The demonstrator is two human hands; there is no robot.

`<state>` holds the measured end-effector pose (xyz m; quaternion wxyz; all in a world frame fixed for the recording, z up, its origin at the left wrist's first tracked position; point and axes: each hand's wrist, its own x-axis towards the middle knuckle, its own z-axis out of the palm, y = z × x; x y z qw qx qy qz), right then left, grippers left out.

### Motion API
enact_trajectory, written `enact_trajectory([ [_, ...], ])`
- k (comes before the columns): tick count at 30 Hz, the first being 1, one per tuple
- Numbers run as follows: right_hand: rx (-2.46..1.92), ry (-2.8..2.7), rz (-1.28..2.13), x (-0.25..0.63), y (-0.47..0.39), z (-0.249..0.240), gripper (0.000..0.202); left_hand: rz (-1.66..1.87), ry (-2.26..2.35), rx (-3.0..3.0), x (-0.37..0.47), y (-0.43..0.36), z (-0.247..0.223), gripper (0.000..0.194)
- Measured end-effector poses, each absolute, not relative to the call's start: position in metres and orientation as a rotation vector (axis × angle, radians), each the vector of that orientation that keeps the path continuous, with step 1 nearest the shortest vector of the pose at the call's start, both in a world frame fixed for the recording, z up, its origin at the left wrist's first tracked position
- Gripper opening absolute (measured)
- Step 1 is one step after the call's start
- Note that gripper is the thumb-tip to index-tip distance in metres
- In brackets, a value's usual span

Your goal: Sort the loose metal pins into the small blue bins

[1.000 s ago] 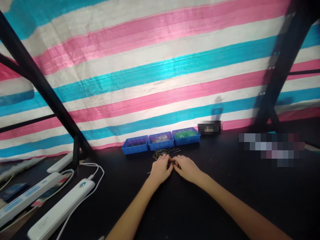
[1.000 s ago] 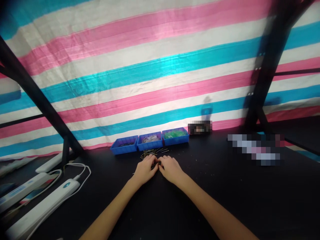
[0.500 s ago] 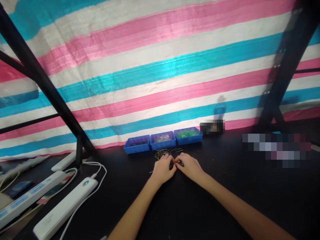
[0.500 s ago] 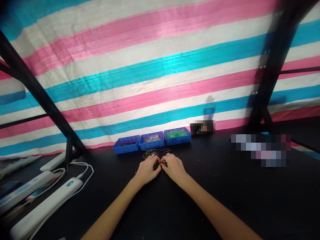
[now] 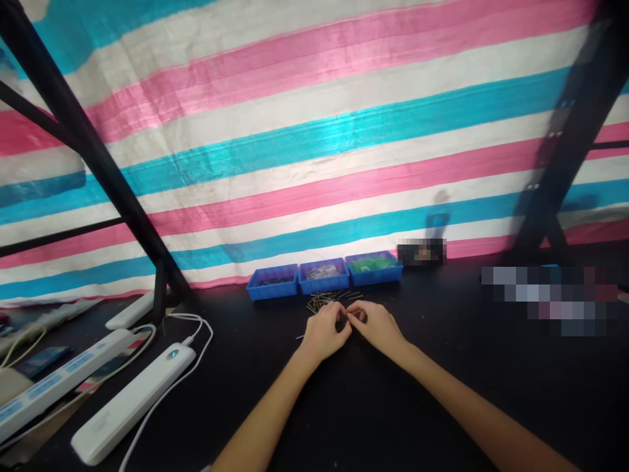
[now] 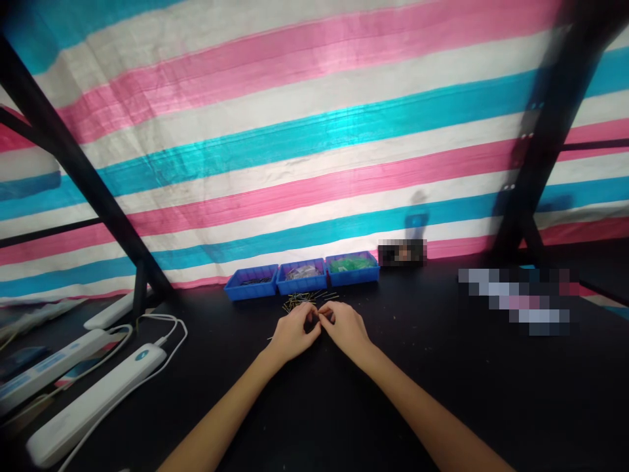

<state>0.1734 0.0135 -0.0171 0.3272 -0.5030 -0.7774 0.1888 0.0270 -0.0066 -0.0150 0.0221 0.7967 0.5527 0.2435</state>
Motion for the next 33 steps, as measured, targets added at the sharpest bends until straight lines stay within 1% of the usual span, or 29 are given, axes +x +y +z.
enact_trajectory([
  [10, -1.321, -1.924, 0.626, 0.1725, 0.0143, -0.0144, 0.019, 0.810, 1.692, 2.324, 0.0274, -0.0091, -0.0111, 0.016],
  [15, -1.283, -1.882, 0.692, 0.1744, 0.0154, -0.0145, 0.020, 0.863, 1.615, 2.348, 0.0263, -0.0084, -0.0124, 0.019],
  [20, -1.246, -1.871, 0.697, 0.1755, 0.0170, -0.0165, 0.020, 0.836, 1.593, 2.400, 0.0254, -0.0075, -0.0128, 0.018],
  [29, -1.227, -1.867, 0.737, 0.1748, 0.0192, -0.0203, 0.022, 0.788, 1.540, 2.439, 0.0265, -0.0103, -0.0087, 0.028],
  [33, -1.249, -1.892, 0.720, 0.1747, 0.0178, -0.0193, 0.021, 0.762, 1.546, 2.466, 0.0265, -0.0099, -0.0087, 0.026],
])
